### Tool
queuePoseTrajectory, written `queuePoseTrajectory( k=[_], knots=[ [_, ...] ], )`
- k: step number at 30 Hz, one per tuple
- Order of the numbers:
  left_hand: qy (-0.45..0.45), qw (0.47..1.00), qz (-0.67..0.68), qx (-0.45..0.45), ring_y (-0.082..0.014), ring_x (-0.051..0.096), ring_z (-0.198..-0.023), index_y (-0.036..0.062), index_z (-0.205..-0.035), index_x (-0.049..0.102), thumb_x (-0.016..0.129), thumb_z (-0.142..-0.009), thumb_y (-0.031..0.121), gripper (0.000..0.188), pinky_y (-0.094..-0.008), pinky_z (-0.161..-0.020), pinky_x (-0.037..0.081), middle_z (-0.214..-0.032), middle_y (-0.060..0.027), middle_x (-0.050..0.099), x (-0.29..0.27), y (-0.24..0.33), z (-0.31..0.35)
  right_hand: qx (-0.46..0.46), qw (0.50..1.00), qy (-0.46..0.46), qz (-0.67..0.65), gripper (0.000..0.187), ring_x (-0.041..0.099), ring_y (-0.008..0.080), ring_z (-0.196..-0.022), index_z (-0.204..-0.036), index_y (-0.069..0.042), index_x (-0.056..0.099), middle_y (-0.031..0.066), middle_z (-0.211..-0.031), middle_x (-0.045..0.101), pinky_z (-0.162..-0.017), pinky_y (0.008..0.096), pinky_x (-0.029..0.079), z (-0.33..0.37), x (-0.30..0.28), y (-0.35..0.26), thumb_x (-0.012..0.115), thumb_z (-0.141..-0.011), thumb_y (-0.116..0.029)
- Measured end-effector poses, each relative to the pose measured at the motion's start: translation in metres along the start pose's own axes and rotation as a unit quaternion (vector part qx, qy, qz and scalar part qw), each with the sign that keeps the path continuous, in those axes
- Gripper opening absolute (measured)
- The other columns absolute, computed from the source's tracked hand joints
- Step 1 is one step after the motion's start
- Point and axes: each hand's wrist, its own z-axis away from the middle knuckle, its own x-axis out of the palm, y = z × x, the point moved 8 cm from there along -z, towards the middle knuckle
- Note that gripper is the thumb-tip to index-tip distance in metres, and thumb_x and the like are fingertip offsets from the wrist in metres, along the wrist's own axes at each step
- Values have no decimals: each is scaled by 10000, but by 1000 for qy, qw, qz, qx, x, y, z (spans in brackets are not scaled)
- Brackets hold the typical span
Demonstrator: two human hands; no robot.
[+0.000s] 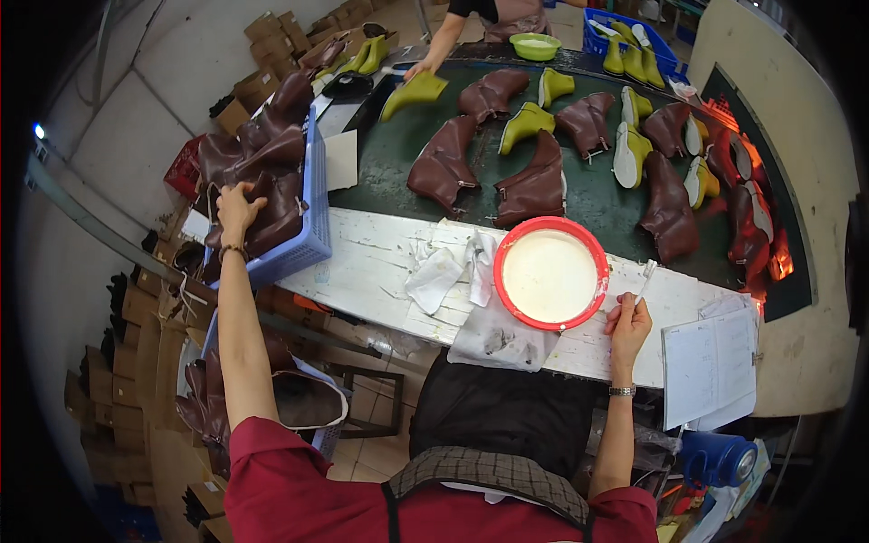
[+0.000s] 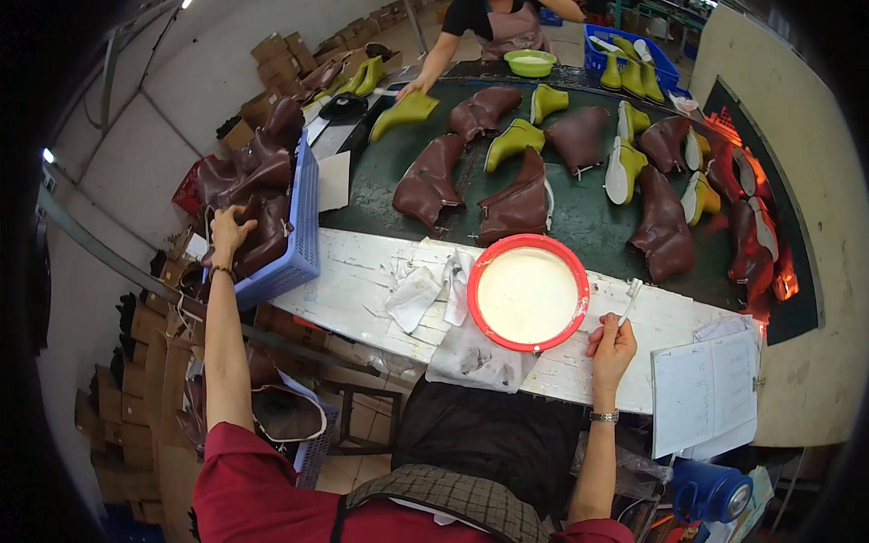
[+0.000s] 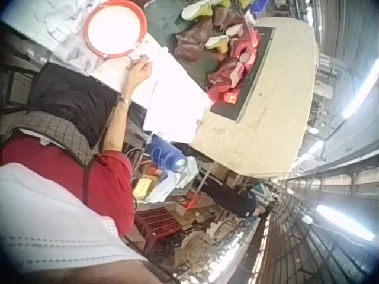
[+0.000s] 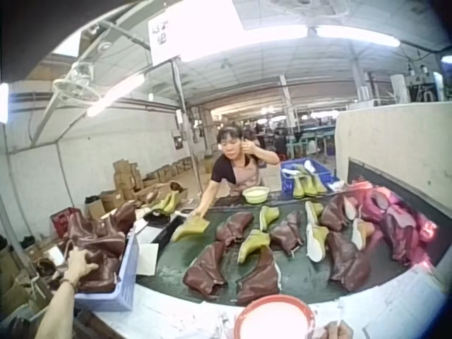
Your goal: The person applies a white adhesive to the inner edges of brown shoe uppers using a spoon. They repeatedly pick up shoe uppers from a blue basket, apply the glue along the seams, and place the treated uppers onto a green work surface. The person also wipes the spoon and work surface with a cloth during the process.
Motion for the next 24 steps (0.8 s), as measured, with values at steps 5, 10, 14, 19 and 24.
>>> queuePoseTrajectory(
  k=[5,10,14,19,24],
  knots=[
    [28,998,48,-38,-289,723,-1051,114,-1125,743,881,-694,251,473,-399,-943,546,-1099,-118,767,-36,-19,-8,0,1000,5,-11,228,477,33,-477,-957,-38,623,-1,-651,595,-426,196,344,0,5,0,578,-1081,-224],
    [219,966,134,27,-324,723,-1033,130,-1082,738,834,-738,206,366,-440,-906,555,-1062,-119,773,-134,-1,-2,-34,999,11,7,145,479,11,-522,-1022,-47,652,-29,-652,583,-450,179,333,0,9,-4,604,-1064,-178],
    [331,905,265,43,-225,723,-950,66,-1142,704,822,-832,194,356,-351,-837,544,-1055,-107,766,-222,72,51,-13,999,0,46,155,449,2,-535,-1125,-44,668,-55,-650,550,-462,182,317,0,-3,0,605,-1061,-171],
    [261,787,540,145,-136,643,-943,39,-1178,651,812,-837,23,377,-308,-881,529,-1070,-22,689,-186,146,125,-14,999,16,30,254,474,18,-545,-1228,4,656,-34,-717,576,-457,196,344,-1,-1,4,613,-1056,-177],
    [170,783,539,260,-249,609,-1085,17,-1008,610,561,-643,-208,432,-339,-1023,448,-1060,-103,628,-57,213,210,26,998,-28,-53,282,475,13,-569,-1252,-11,681,-55,-751,536,-467,193,344,-7,5,-13,581,-1078,-209]
  ],
)
